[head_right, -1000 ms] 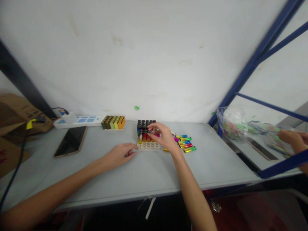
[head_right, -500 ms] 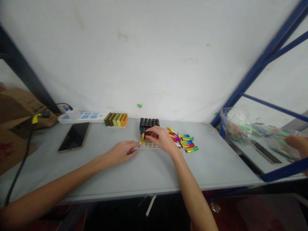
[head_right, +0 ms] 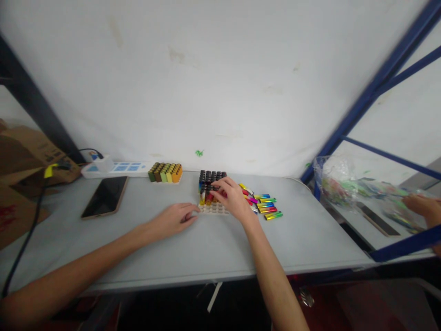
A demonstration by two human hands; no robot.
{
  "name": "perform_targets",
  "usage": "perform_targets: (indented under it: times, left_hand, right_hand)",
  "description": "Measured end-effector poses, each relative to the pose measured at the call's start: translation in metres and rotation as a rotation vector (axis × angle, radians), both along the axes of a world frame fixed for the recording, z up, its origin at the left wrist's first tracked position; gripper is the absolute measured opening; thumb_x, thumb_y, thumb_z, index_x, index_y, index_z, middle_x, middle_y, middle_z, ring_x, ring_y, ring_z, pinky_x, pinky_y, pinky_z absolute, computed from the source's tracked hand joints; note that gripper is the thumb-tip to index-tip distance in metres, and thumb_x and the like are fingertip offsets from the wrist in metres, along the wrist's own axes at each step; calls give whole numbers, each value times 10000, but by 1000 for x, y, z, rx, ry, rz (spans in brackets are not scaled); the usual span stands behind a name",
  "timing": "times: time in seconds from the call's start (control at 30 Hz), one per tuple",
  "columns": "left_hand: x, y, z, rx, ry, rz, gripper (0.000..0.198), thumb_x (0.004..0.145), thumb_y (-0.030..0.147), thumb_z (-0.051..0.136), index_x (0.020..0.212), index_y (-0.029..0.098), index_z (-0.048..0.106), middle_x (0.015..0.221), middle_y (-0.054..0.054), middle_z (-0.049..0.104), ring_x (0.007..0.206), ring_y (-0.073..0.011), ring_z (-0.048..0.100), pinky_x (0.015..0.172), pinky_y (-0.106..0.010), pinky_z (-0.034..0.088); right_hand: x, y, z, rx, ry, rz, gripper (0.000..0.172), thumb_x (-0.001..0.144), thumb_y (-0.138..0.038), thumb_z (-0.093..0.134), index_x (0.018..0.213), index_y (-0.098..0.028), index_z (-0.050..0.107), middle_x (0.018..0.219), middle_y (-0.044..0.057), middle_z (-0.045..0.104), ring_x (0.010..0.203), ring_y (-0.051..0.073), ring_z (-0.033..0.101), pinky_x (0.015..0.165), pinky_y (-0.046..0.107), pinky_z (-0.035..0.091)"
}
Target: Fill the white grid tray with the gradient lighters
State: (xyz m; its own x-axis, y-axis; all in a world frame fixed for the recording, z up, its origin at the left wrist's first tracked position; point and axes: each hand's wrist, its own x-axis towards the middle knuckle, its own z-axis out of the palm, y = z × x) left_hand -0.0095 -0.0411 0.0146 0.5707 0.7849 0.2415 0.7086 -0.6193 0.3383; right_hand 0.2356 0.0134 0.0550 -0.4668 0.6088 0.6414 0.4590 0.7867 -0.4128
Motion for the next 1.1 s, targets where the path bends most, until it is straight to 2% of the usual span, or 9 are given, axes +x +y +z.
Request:
perform_targets:
  times: [0.1,0.2,0.27,0.33,0.43,0.57,0.77,0.9,1.1]
  left_hand:
    - [-1,1,-2,-6,-4,-6,197,965,258,501,1097,206,637,830,-11,629,728,-180,601,711,-267,433]
    - [-2,2,-3,-17,-3,-4,213,966,263,495,1110,199,638,838,-16,633,735,-184,604,719,-271,435]
    - [-1,1,-2,-21,-1,-1,217,967,263,491,1109,198,642,835,-17,634,738,-187,605,729,-275,436]
    - [-1,1,-1,-25,-2,0,221,966,263,493,1114,196,644,838,-19,635,741,-189,606,732,-278,436]
    - [0,2,0,-34,-7,-4,232,965,263,495,1128,189,644,845,-22,637,751,-191,609,738,-281,439]
    - [-1,2,0,-34,-5,-3,245,964,265,495,1139,187,648,844,-25,639,754,-195,611,738,-284,442]
    - [-1,2,-1,-35,1,4,253,961,265,501,1154,190,647,856,-28,649,755,-191,612,745,-279,448]
    - [0,1,1,-38,9,3,253,961,262,496,1150,187,647,860,-31,650,759,-193,613,741,-283,450]
    - [0,0,2,-43,-3,1,262,963,268,481,1150,187,648,863,-33,651,760,-192,613,740,-286,454]
  right_hand:
    - [20,11,3,43,58,-144,221,987,-365,569,1070,-201,691,981,64,658,771,155,645,772,300,550]
    - [52,28,-5,78,44,-358,259,999,-363,524,1042,-175,696,947,72,664,751,161,638,801,321,539]
    - [73,40,-15,17,-53,-476,259,978,-345,548,1075,-156,696,963,89,678,822,190,653,849,348,529]
    - [86,48,-26,-86,-220,-526,258,955,-324,590,1106,-145,699,1043,115,698,952,223,655,927,362,496]
    - [90,56,-39,-229,-412,-555,299,972,-360,580,1151,-153,699,1122,135,699,1047,233,637,955,325,455]
    - [87,59,-45,-317,-514,-600,341,998,-420,531,1137,-167,713,1073,140,706,1008,224,641,899,285,444]
    - [90,57,-43,-298,-430,-609,300,930,-298,654,1190,-152,686,1096,120,696,950,193,650,871,277,460]
    - [88,55,-37,-301,-376,-568,237,880,-224,706,1109,-166,708,997,77,723,883,183,655,821,277,473]
    - [89,52,-35,-279,-349,-569,176,918,-216,650,1066,-159,726,1008,95,731,909,196,666,856,296,484]
